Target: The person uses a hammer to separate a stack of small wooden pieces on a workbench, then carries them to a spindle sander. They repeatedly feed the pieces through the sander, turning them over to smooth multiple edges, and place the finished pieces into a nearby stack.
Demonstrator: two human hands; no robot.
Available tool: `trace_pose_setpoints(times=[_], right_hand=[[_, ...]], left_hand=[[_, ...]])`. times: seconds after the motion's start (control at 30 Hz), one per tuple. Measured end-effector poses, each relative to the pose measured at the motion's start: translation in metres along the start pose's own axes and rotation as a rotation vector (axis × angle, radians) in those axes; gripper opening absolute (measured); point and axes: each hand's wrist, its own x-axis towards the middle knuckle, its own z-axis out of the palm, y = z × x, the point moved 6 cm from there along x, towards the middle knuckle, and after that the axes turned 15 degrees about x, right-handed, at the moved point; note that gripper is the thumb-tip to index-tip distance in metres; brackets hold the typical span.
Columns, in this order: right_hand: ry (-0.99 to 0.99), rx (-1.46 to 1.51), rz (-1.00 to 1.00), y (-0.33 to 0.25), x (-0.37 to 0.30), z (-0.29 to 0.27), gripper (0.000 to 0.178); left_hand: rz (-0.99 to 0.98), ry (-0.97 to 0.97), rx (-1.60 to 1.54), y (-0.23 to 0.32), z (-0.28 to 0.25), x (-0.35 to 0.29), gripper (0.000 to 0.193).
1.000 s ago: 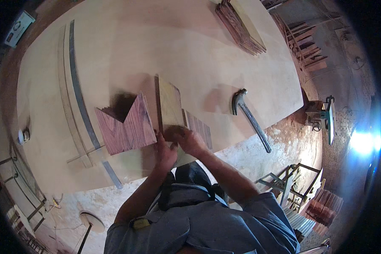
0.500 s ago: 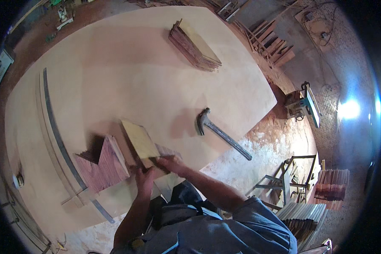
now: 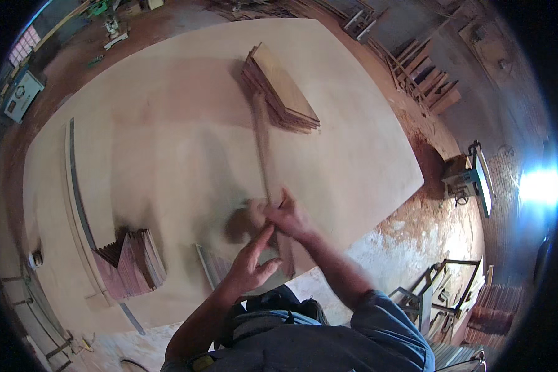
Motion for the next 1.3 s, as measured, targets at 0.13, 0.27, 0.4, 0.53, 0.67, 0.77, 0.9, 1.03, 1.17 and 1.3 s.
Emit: trace_pose_setpoints(times=[0.13,0.27,0.4,0.53,0.67,0.77,0.9,1.03,1.17,1.3], right_hand=[[0.375,-0.391,-0.688,-0.088,0.077,-0.080,0.090],[0.595,-0.922,-0.648,-0.170,0.165,-0.118,0.067],[0.638,-1.296,-0.473,-0.144,0.285,-0.151,0.063],[0.659,-1.258,-0.249,-0.128,0.308,-0.169,0.074],[0.592,-1.084,-0.640,-0.130,0.271,-0.134,0.083],[-0.094,-0.534,-0.777,-0.089,0.200,-0.019,0.061],[-0.428,-0.222,-0.016,0.036,0.052,0.151,0.062],[-0.524,0.252,0.223,0.148,0.014,0.261,0.083],[-0.375,0.287,0.228,0.154,0.005,0.324,0.085],[-0.189,0.384,0.312,0.130,-0.020,0.358,0.083]], left_hand=[[-0.074,-0.064,0.001,-0.006,0.010,-0.001,0.067],[-0.455,0.135,-0.199,-0.042,-0.013,-0.068,0.062],[-0.575,0.398,-0.219,-0.042,-0.056,-0.155,0.059],[-0.425,0.900,-0.057,-0.004,-0.155,-0.237,0.046],[-0.541,1.444,0.109,-0.022,-0.285,-0.335,0.048],[-0.752,1.417,-0.090,-0.098,-0.323,-0.373,0.054],[-0.694,0.985,-0.561,-0.205,-0.326,-0.348,0.065],[-0.662,0.778,-0.779,-0.225,-0.315,-0.294,0.068],[-0.816,0.716,-0.816,-0.243,-0.309,-0.294,0.069],[-0.708,0.640,-0.769,-0.215,-0.303,-0.285,0.069]])
